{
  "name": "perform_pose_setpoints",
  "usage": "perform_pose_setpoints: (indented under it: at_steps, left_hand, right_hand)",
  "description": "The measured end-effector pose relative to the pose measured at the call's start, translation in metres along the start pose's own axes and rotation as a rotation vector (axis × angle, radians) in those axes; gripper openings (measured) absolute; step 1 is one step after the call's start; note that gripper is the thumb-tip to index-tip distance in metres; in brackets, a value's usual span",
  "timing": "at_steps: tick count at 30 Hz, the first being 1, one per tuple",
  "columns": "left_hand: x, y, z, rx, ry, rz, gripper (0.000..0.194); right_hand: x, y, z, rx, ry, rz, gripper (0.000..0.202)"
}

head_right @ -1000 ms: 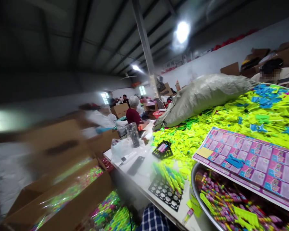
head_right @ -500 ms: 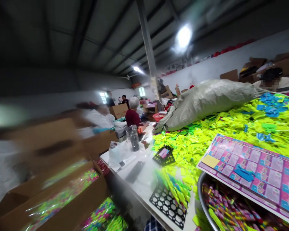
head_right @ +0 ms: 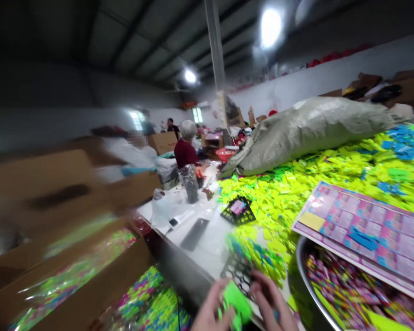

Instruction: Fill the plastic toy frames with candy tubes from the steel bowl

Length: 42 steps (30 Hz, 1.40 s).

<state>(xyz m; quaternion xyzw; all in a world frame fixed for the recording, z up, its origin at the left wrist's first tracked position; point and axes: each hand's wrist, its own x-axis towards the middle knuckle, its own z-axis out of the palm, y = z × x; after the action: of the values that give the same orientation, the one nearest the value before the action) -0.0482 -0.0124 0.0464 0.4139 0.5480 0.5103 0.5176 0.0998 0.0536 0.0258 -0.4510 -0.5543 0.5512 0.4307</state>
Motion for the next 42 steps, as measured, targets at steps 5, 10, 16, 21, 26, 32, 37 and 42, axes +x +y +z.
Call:
perform_pose_setpoints:
  at_steps: [5, 10, 16, 21, 26, 32, 37, 42]
  left_hand:
    - [0.034, 0.025, -0.008, 0.039, 0.281, 0.190, 0.056]
    - [0.038, 0.031, -0.004, -0.024, 0.198, 0.188, 0.041]
    - [0.033, 0.026, -0.008, 0.066, 0.218, 0.165, 0.033]
    - [0.033, 0.023, -0.008, -0.099, 0.136, 0.124, 0.026]
    - [0.030, 0.025, 0.003, -0.240, 0.081, 0.036, 0.025]
    - [0.040, 0.014, 0.018, -0.332, 0.197, 0.015, 0.039]
    - [0.045, 0.007, 0.035, -0.310, 0.166, -0.013, 0.043]
    - [0.045, 0.007, 0.036, 0.010, 0.184, 0.275, 0.016]
  right_hand:
    - [0.019, -0.024, 0.001, 0.206, 0.116, -0.063, 0.037]
    - [0.013, -0.035, 0.010, 0.132, 0.039, -0.088, 0.027]
    - [0.008, -0.030, 0.011, 0.177, 0.008, -0.069, 0.023]
    - [0.009, -0.029, 0.011, 0.199, 0.043, -0.039, 0.023]
    - [0.012, -0.024, 0.013, 0.362, 0.059, 0.036, 0.027]
    - [0.015, -0.019, 0.008, 0.495, 0.170, -0.007, 0.022]
    - [0.012, -0.017, 0.002, 0.553, 0.212, 0.079, 0.025]
    - [0.008, -0.012, -0.007, 0.609, 0.278, 0.088, 0.027]
